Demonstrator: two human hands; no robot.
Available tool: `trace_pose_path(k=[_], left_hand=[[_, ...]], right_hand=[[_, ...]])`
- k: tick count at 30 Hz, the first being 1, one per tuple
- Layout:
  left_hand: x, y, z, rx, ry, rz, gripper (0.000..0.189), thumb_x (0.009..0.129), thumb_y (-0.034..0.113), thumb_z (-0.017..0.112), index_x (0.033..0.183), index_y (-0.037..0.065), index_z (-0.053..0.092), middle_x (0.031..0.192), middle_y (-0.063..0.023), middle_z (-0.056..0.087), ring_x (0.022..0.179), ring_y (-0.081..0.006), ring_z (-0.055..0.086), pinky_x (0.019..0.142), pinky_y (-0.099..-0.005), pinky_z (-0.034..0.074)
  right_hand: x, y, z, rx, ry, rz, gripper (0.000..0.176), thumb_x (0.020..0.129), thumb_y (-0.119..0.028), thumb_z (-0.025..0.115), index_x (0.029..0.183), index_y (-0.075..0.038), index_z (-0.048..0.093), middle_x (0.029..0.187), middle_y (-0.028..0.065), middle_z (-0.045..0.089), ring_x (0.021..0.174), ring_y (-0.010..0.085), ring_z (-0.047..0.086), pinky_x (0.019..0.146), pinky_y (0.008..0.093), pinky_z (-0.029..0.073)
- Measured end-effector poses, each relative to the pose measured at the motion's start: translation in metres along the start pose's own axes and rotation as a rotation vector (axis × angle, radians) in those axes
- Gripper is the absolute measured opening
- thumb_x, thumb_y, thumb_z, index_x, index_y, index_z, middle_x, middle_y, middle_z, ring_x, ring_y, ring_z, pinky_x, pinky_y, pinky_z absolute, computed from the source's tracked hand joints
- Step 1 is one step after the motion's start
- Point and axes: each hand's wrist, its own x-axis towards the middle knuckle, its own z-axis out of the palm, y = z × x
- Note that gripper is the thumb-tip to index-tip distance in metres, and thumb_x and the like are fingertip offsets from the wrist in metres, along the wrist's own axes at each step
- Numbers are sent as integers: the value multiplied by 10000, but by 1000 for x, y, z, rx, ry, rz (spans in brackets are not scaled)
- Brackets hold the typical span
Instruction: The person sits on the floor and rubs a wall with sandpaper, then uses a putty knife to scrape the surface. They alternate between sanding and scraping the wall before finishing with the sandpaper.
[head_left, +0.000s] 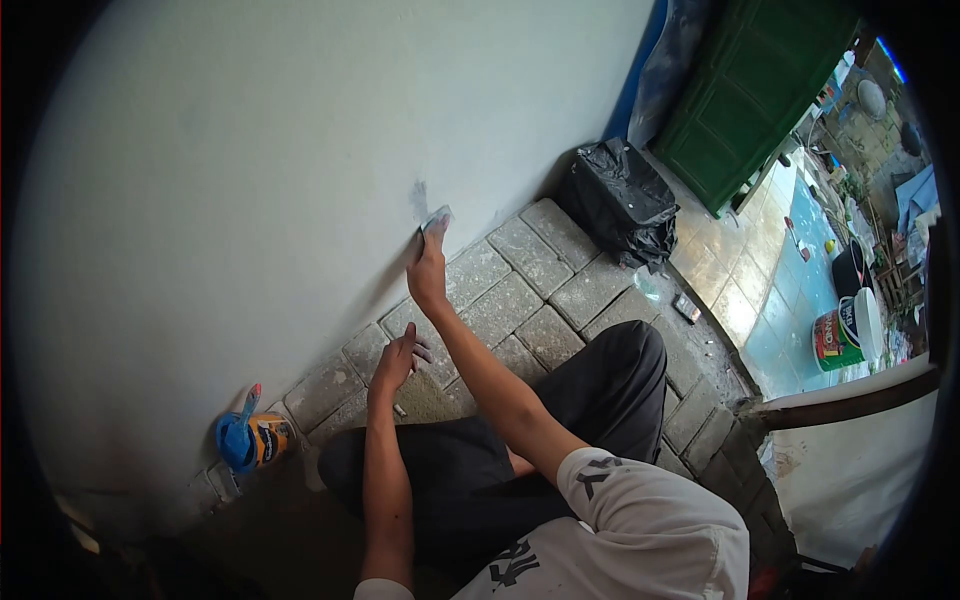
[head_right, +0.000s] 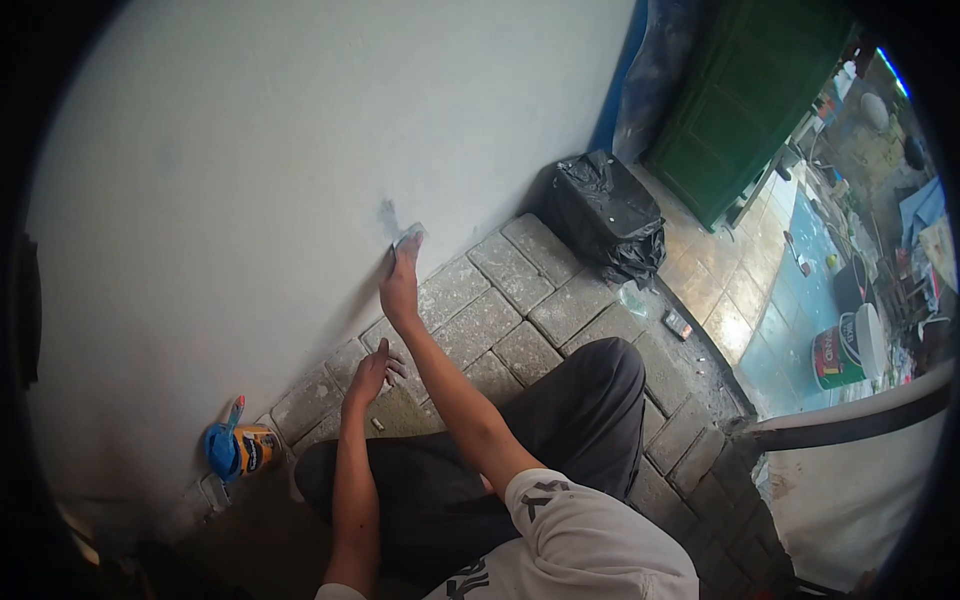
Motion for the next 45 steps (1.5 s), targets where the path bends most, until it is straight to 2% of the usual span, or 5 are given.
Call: trace_pose_path(k=[14, 23, 31, 38, 45], left_hand=[[4, -7, 1, -30, 11, 11, 764, 1069, 633, 301, 951, 2, 716, 717, -68, 710, 532, -125, 541, 569, -298, 475], [5, -3, 0, -9, 15, 9, 795, 1067, 646, 264, 946, -3, 707, 721, -73, 715, 552, -134, 557, 589, -313, 483], [7, -12, 2, 23, 20, 23, 795, 1074, 634, 245, 959, -3, 707, 733, -71, 727, 562, -140, 568, 609, -320, 500], [4, 0, -1, -12, -8, 10, 804, 1061, 654, 277, 948, -17, 704, 738, -82, 735, 563, -143, 574, 591, -312, 484], [1, 0, -1, 42, 52, 83, 751, 1089, 586, 273, 965, -25, 692, 748, -102, 734, 568, -156, 579, 598, -335, 499]], right_hand=[[56, -80, -23, 28, 50, -380, 564, 1002, 56, 477, 1538, 79, 305, 1609, 335, 246, 1515, 458, 196, 1226, 455, 294], [43, -46, -3, 0, 125, 232, 362, 1098, -176, 417, 1295, 98, 550, 1242, 374, 606, 1144, 516, 598, 960, 501, 495], [82, -132, -20, 27, 132, -387, 482, 1048, -16, 460, 1478, 161, 331, 1577, 386, 263, 1513, 488, 204, 1222, 481, 281], [-1, -10, -3, 163, -81, 302, 485, 1064, -73, 409, 1500, 124, 329, 1574, 363, 297, 1506, 473, 225, 1259, 452, 196], [55, -146, -3, 145, 145, -254, 478, 1048, -28, 466, 1491, 116, 362, 1584, 356, 276, 1518, 455, 207, 1227, 456, 262]])
